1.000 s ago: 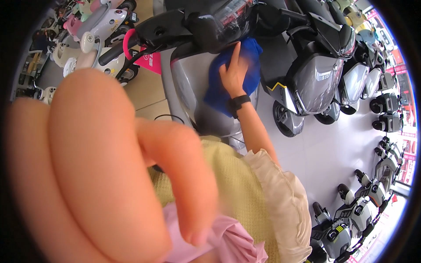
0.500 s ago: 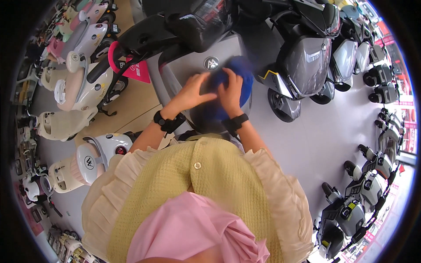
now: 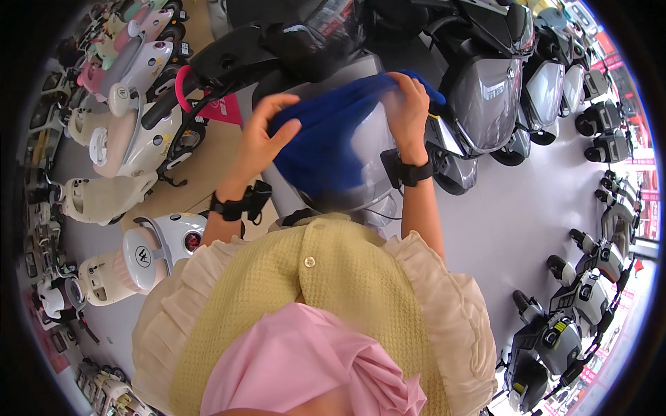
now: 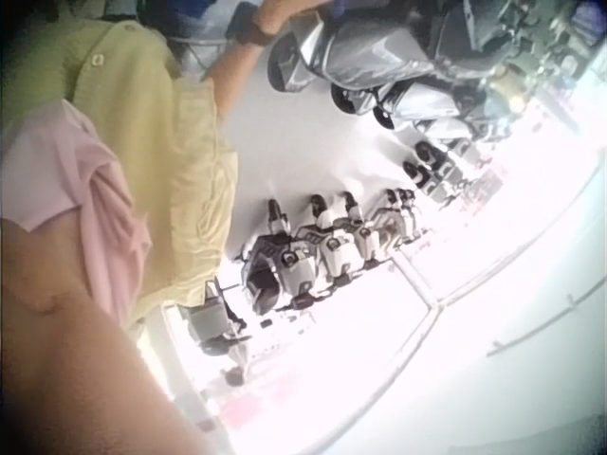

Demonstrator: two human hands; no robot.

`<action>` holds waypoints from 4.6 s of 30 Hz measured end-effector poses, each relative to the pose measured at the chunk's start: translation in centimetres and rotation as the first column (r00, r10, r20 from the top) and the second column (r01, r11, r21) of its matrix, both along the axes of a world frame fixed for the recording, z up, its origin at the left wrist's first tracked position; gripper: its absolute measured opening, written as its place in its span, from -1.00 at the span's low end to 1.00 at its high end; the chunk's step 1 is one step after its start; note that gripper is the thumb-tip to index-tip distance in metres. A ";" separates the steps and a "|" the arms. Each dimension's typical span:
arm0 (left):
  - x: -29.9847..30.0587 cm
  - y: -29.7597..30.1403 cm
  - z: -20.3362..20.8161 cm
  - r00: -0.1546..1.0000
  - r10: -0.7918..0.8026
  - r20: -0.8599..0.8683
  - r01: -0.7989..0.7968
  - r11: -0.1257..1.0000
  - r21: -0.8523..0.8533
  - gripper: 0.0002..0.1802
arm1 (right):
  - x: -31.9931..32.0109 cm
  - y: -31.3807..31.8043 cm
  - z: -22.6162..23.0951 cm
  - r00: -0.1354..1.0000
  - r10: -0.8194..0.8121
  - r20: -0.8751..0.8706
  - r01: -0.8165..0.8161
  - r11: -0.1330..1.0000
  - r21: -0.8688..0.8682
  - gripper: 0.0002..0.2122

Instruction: Cleaning the handlebars, seat, and body of electric scooters in a showroom using a blue cloth.

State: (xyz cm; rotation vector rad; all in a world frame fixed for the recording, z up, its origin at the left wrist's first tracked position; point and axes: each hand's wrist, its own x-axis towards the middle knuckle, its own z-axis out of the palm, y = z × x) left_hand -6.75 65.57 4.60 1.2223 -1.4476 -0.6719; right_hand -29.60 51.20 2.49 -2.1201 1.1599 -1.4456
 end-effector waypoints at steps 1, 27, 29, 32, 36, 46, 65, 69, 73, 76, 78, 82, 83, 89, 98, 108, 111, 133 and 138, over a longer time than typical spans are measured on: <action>0.2 0.4 1.4 0.999 0.021 0.033 -0.021 1.000 -0.008 -0.53 | 0.2 -0.4 0.0 1.000 0.022 -0.017 -0.022 1.000 0.016 -0.75; 6.6 -8.3 5.0 0.229 0.809 0.541 -0.255 0.586 -0.769 -0.84 | 12.0 -7.5 0.1 0.983 0.178 0.039 -0.158 0.940 -0.303 -0.46; 4.9 -7.4 4.1 0.185 0.807 0.561 -0.195 0.589 -0.784 -0.82 | 11.4 -6.7 -1.1 0.991 0.128 0.046 -0.107 0.944 -0.312 -0.46; 2.1 -5.1 3.2 0.062 0.807 0.587 -0.361 0.567 -0.741 -0.79 | 10.5 -5.3 -1.7 0.999 0.026 0.029 -0.015 0.944 -0.329 -0.48; 0.3 -4.0 3.4 0.167 0.686 0.708 -0.518 0.672 -0.529 -0.62 | 10.5 -3.2 0.0 0.987 -0.142 -0.070 0.109 0.934 -0.341 -0.51; 0.2 -8.0 4.0 0.765 0.610 0.207 -0.535 0.780 -0.323 -0.30 | 13.4 -6.6 6.7 0.894 0.443 -0.069 -0.431 0.807 -0.404 -0.47; -3.6 -13.2 4.1 0.137 0.600 0.788 -0.095 0.800 -0.593 -0.49 | 10.7 -20.2 -2.7 0.838 0.380 0.391 -0.453 0.885 0.111 -0.47; -4.0 -10.7 2.1 0.235 0.645 0.727 -0.221 0.764 -0.606 -0.48 | 8.7 -16.6 -4.8 0.799 0.484 0.357 -0.484 0.870 -0.096 -0.57; -4.2 -12.8 3.2 0.223 0.698 0.680 -0.264 0.715 -0.647 -0.50 | 8.9 -16.2 -2.5 0.835 0.392 0.387 -0.451 0.890 0.072 -0.58; -3.3 -16.2 5.4 0.153 0.701 0.696 -0.242 0.710 -0.662 -0.51 | 9.3 -17.5 0.1 0.859 0.339 0.384 -0.436 0.878 0.200 -0.58; -2.4 -18.4 6.6 0.071 0.702 0.709 -0.239 0.702 -0.671 -0.55 | 9.6 -19.3 1.7 0.887 0.327 0.325 -0.405 0.890 0.209 -0.57; -1.6 -20.8 8.0 -0.036 0.661 0.750 -0.297 0.709 -0.640 -0.56 | 10.9 -25.0 2.6 0.844 0.504 0.183 -0.529 0.840 0.125 -0.55; -1.5 -21.1 8.5 0.015 0.590 0.807 -0.339 0.763 -0.551 -0.56 | 11.3 -26.7 2.3 0.844 0.513 0.156 -0.534 0.832 0.154 -0.53; -2.2 -20.2 10.5 0.264 0.361 0.894 -0.421 0.878 -0.230 -0.42 | 15.6 -29.6 0.3 0.909 0.024 -0.415 -0.235 0.853 -0.466 -0.66; -0.8 -11.6 3.9 0.149 0.798 0.584 -0.317 0.598 -0.736 -0.43 | 12.6 -14.2 -0.1 0.981 0.166 0.096 -0.130 0.943 -0.307 -0.46; 1.5 -6.1 0.6 0.021 0.749 0.662 -0.486 0.587 -0.648 -0.37 | 13.5 -2.7 2.6 0.978 0.197 -0.065 -0.206 0.883 -0.423 -0.43; 2.8 -5.5 1.2 0.042 0.779 0.626 -0.513 0.554 -0.655 -0.42 | 14.5 -2.4 4.3 0.970 0.172 -0.170 -0.234 0.845 -0.481 -0.46; -0.9 -0.8 -13.4 0.448 0.525 0.724 -0.297 0.851 -0.433 -0.52 | 9.0 3.5 -10.8 0.677 0.108 -0.728 -0.422 0.868 -0.263 -0.72; -2.3 0.2 -16.3 0.478 0.403 0.781 -0.292 0.911 -0.291 -0.53 | 7.1 6.6 -14.3 0.767 0.224 -0.601 -0.333 0.940 -0.075 -0.75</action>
